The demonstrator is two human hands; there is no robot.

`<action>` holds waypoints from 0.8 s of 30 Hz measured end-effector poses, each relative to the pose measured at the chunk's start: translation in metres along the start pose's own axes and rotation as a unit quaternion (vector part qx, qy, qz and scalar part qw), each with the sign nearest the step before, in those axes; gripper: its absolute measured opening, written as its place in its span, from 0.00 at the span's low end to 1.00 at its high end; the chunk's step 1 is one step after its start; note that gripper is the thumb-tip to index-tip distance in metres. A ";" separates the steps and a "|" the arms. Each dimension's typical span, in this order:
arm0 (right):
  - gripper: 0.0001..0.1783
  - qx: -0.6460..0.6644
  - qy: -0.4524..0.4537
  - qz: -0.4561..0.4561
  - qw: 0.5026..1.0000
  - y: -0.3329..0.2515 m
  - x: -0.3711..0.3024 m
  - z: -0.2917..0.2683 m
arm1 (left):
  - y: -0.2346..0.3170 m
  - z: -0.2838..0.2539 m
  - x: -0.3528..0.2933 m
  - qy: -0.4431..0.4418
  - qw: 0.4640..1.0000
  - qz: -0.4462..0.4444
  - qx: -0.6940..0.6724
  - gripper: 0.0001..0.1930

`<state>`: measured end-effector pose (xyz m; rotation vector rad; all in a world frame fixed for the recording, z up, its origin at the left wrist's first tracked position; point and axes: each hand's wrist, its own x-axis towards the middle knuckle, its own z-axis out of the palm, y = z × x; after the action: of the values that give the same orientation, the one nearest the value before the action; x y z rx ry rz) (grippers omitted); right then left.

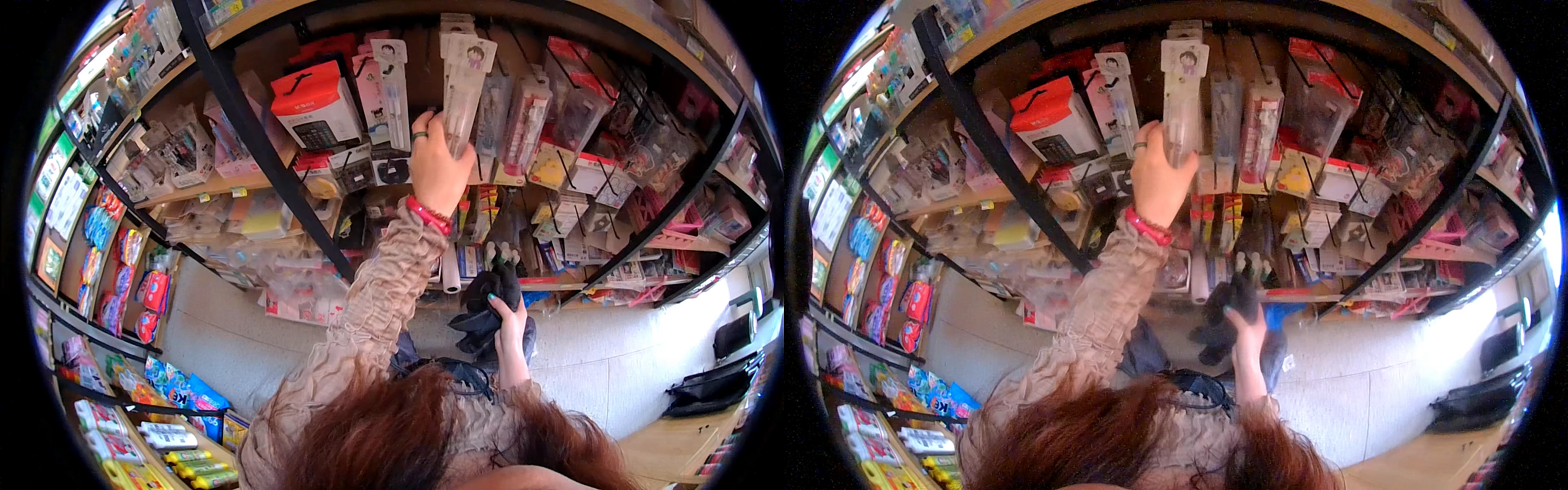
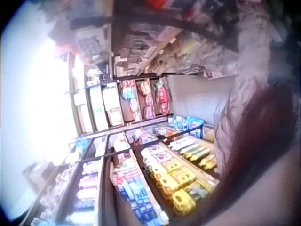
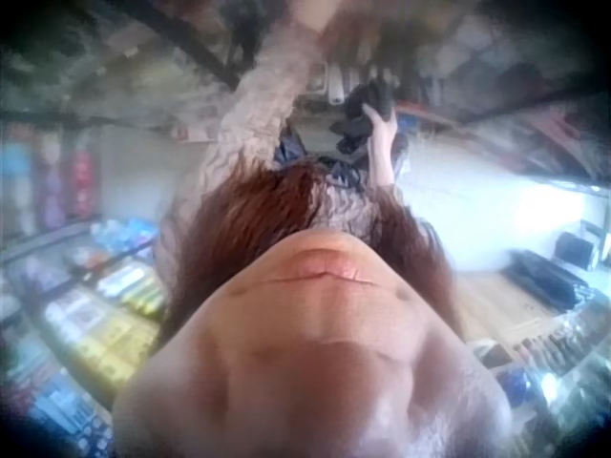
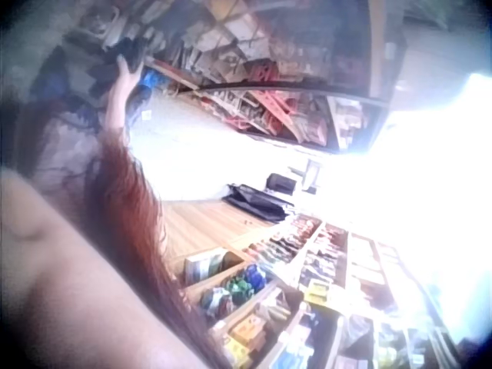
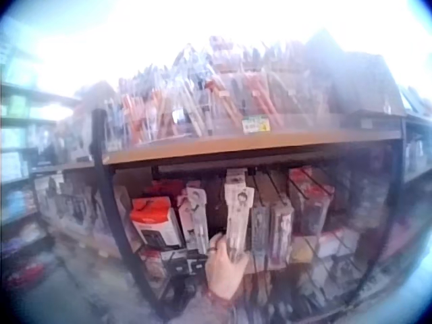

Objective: The person wipes the packaging of various small retail items on a store shelf using a dark cloth. They pick up items such as pink and white boxes, wipe them, and place them back on the shelf. The person also wipes a blue plastic stool on the floor.

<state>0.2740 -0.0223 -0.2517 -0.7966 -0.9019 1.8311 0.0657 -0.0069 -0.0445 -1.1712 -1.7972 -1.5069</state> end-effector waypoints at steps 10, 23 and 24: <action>0.26 0.286 0.003 -0.004 0.958 -0.057 0.017 0.028 | -0.006 -0.046 -0.122 -0.219 0.964 -0.141 -0.058 0.22; 0.29 0.079 -0.054 -0.105 0.990 -0.054 0.009 0.095 | -0.006 -0.059 -0.184 -0.254 0.963 -0.087 -0.032 0.19; 0.30 0.067 -0.051 -0.085 0.993 -0.049 0.013 0.089 | -0.007 -0.061 -0.189 -0.263 0.960 -0.091 -0.031 0.19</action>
<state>0.2183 -0.0170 -0.1654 -0.5299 -0.8734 1.7730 0.1450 -0.1192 -0.1882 -1.5891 -2.2671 -1.4483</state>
